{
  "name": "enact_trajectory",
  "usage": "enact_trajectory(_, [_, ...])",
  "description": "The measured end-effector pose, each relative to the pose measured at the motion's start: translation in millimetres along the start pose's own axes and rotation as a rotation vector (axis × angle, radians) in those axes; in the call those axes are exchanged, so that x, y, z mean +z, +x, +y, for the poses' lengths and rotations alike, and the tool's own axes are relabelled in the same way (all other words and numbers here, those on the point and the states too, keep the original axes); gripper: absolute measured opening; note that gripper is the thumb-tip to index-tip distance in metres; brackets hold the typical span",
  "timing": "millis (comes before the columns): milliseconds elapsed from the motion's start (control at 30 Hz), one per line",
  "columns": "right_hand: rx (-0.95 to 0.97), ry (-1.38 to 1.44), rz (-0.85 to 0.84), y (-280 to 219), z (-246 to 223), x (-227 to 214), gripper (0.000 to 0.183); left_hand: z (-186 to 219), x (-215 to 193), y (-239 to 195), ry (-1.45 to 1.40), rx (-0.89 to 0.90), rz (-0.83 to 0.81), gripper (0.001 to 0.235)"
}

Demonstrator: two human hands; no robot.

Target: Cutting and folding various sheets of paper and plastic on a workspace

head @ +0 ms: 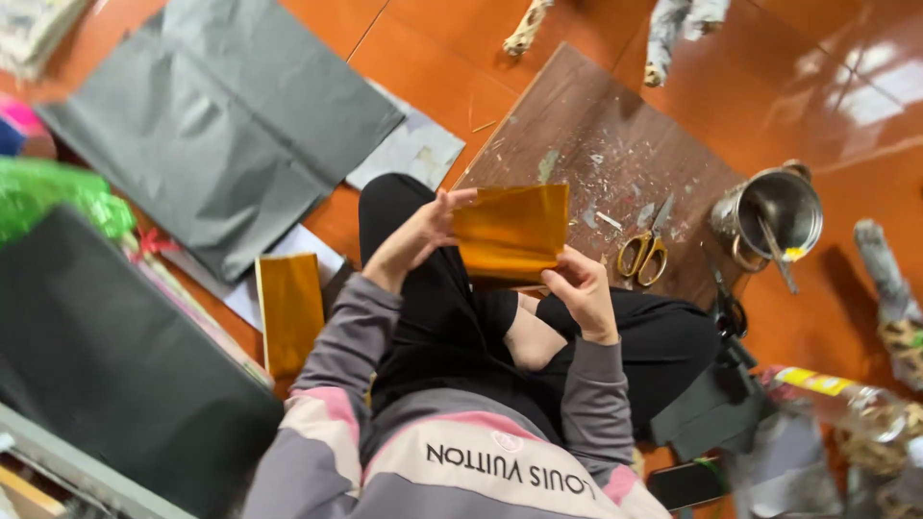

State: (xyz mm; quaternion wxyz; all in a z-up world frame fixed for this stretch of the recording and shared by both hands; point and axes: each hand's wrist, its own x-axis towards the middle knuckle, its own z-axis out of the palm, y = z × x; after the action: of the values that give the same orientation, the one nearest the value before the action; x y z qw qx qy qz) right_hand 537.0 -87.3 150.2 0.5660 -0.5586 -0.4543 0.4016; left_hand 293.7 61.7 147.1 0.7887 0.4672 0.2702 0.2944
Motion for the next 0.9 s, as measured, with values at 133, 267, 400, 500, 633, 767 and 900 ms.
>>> enact_trajectory(133, [0.052,-0.087,-0.079,-6.5,-12.5,-0.9,0.007,14.4,25.4,25.8,-0.113,0.007,-0.169,0.067])
enact_trajectory(267, [0.018,-0.190,-0.129,-5.6,-14.8,-2.1,0.008,27.9,38.8,36.2,0.246,0.059,-0.218,0.036])
enact_trajectory(400, [0.026,-0.234,-0.189,-5.0,-3.5,-3.7,0.008,2.9,18.7,43.2,0.490,-0.034,-0.286,0.029])
enact_trajectory(500, [0.074,-0.257,-0.132,-2.9,24.1,-12.1,0.005,-14.1,11.2,45.9,0.470,-0.089,-0.247,0.024])
enact_trajectory(633, [0.193,-0.222,-0.058,-0.3,28.6,-18.7,0.004,-28.8,8.7,42.6,0.415,-0.118,-0.203,0.025])
enact_trajectory(767, [0.246,-0.159,-0.009,2.0,1.0,-15.0,0.005,-35.4,10.2,39.2,0.422,-0.119,-0.190,0.026])
enact_trajectory(900, [0.254,-0.146,0.008,5.1,5.5,-15.6,0.007,-58.7,-3.9,45.3,0.531,-0.070,-0.167,0.026])
